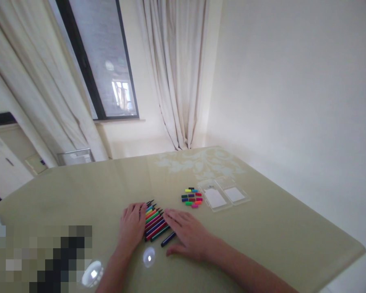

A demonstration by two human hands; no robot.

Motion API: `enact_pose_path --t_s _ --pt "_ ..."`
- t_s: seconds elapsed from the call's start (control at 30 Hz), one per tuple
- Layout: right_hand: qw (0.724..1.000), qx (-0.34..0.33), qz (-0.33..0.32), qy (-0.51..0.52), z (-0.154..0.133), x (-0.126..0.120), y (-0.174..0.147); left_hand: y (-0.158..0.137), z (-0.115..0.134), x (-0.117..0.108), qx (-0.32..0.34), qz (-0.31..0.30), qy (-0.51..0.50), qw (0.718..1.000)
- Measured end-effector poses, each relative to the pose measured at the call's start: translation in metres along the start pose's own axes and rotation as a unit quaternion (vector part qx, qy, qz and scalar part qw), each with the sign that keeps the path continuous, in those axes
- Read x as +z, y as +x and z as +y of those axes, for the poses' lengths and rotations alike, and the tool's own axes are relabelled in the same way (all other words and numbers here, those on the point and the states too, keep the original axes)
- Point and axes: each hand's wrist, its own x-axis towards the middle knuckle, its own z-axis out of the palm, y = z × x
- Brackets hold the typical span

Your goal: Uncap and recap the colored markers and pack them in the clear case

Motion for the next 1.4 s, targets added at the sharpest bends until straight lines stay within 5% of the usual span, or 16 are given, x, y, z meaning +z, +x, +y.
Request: enact_pose_path --t_s 0.23,0.53,0.67,0.8,1.03,1.4 --pt "1.000 0.006 -0.012 0.022 -0.026 0.021 0.023 0.002 -0.004 0.002 -0.002 -0.004 0.026 1.000" --pt "0.997 0.030 0.066 -0.032 -0.021 0.022 0.034 0.003 -0.015 0.003 -0.004 0.011 0.027 1.000" --pt "0.970 0.161 0.163 -0.082 0.013 -0.008 0.024 -0.007 0.004 -0.001 0.006 0.029 0.031 0.999" --pt "0.909 0.317 0.227 -0.147 0.059 -0.042 0.003 -0.026 0.039 0.003 0.073 0.009 0.043 0.996" --pt "0.889 0.405 0.169 -0.132 0.083 -0.051 -0.009 -0.043 0.063 0.012 0.136 -0.040 0.088 0.986" --pt "0.910 0.383 0.151 -0.044 0.070 -0.045 0.006 -0.027 0.046 0.000 0.109 -0.019 0.144 0.983"
